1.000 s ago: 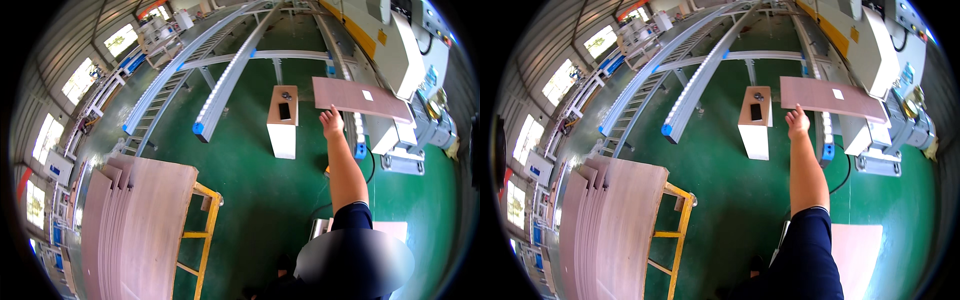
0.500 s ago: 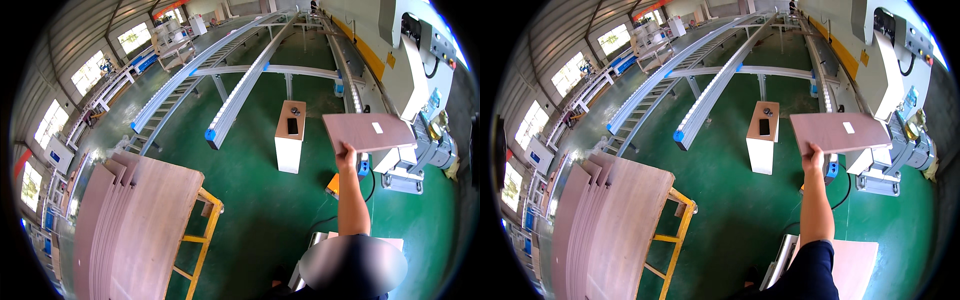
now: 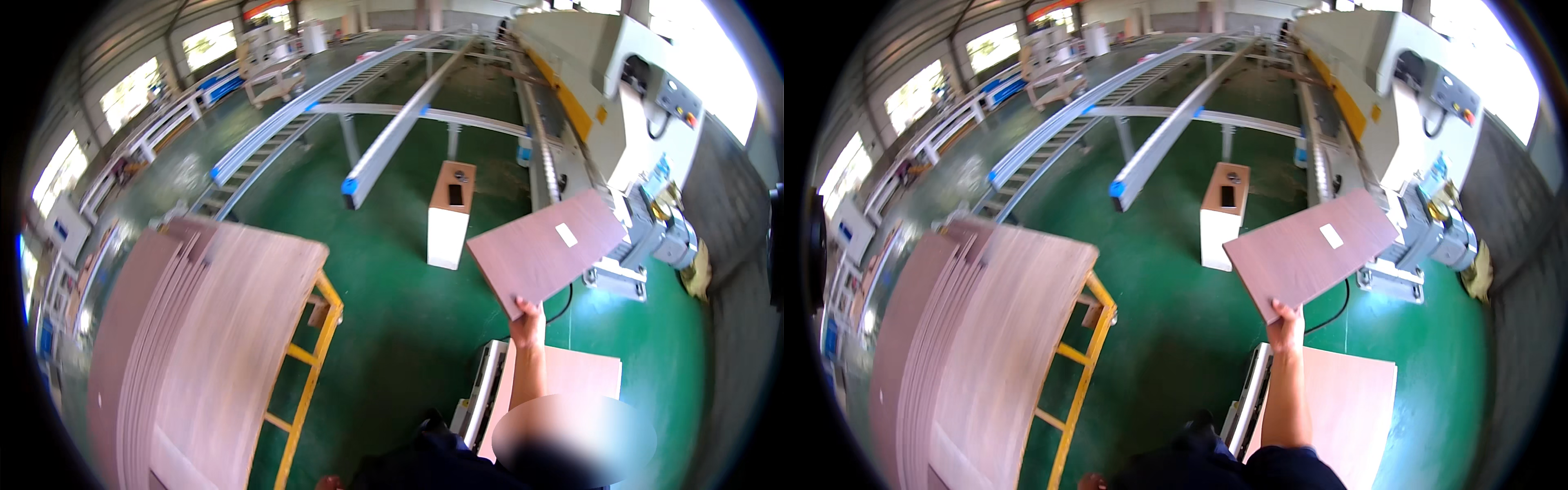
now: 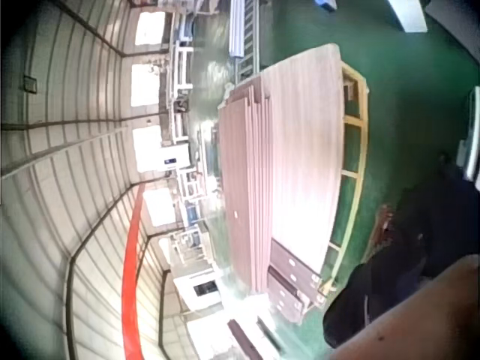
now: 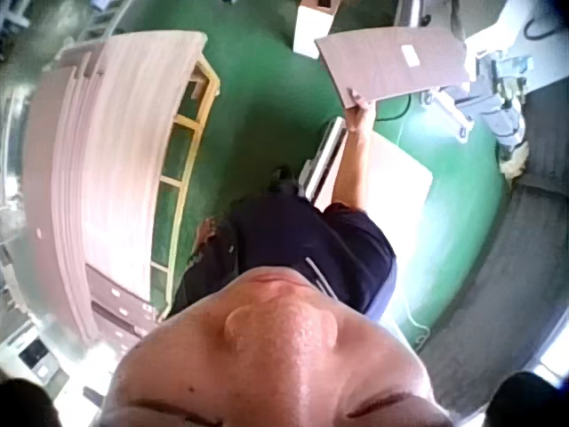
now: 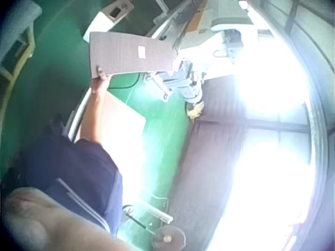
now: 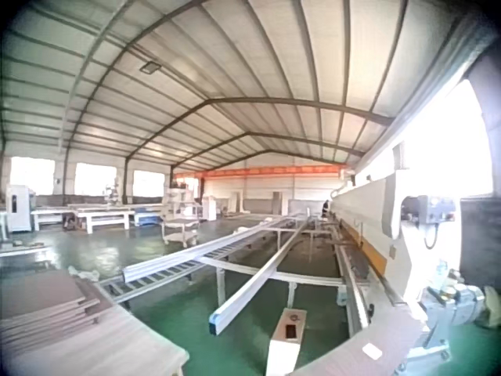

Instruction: The person picks up wooden panels from a stack one by one and feeds them into a large processing machine.

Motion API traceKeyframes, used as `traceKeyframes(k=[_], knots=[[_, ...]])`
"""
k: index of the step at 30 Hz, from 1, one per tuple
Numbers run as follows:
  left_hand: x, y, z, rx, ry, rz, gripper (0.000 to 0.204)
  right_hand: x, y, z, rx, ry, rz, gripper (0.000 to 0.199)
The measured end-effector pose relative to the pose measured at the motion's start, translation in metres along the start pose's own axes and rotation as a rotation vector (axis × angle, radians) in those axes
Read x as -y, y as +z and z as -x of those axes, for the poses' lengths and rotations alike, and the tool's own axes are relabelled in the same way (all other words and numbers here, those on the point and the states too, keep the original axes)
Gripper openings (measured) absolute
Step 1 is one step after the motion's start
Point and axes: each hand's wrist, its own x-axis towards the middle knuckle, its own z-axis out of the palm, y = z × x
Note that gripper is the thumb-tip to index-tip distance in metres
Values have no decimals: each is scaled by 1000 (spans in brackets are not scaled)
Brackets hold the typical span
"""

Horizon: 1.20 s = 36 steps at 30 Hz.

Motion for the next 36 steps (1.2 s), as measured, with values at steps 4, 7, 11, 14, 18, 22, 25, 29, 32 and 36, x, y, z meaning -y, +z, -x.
traceKeyframes(k=[4, 7, 11, 14, 18, 22, 25, 29, 32, 36], knots=[[-33, 37, 15, -216, 230, -22, 28, -24, 27, 119, 76, 150, 169, 66], [-80, 52, 34, -221, 284, 226, 32, -41, 41, 188, 243, 285, 223, 65], [-137, 61, 103, -99, 336, 329, 41, -88, 74, 259, 445, 551, 255, 70], [-142, 60, 148, 43, 583, 442, 56, -133, 106, 307, 569, 912, 300, 69], [-122, 55, 205, 41, 831, 552, 60, -187, 152, 377, 800, 1189, 380, 72], [-91, 55, 254, -275, 917, 1080, 48, -227, 187, 443, 1099, 1508, 497, 74], [-63, 56, 273, -508, 1036, 1318, 49, -259, 198, 486, 1260, 1724, 550, 74], [-36, 50, 320, -836, 1099, 1525, 49, -303, 204, 558, 1500, 1930, 404, 70], [12, 34, 336, -1015, 1083, 1589, 48, -330, 201, 616, 1811, 1837, 310, 61], [96, -13, 361, -1132, 1106, 1609, 46, -358, 193, 637, 1961, 1904, 601, 49]])
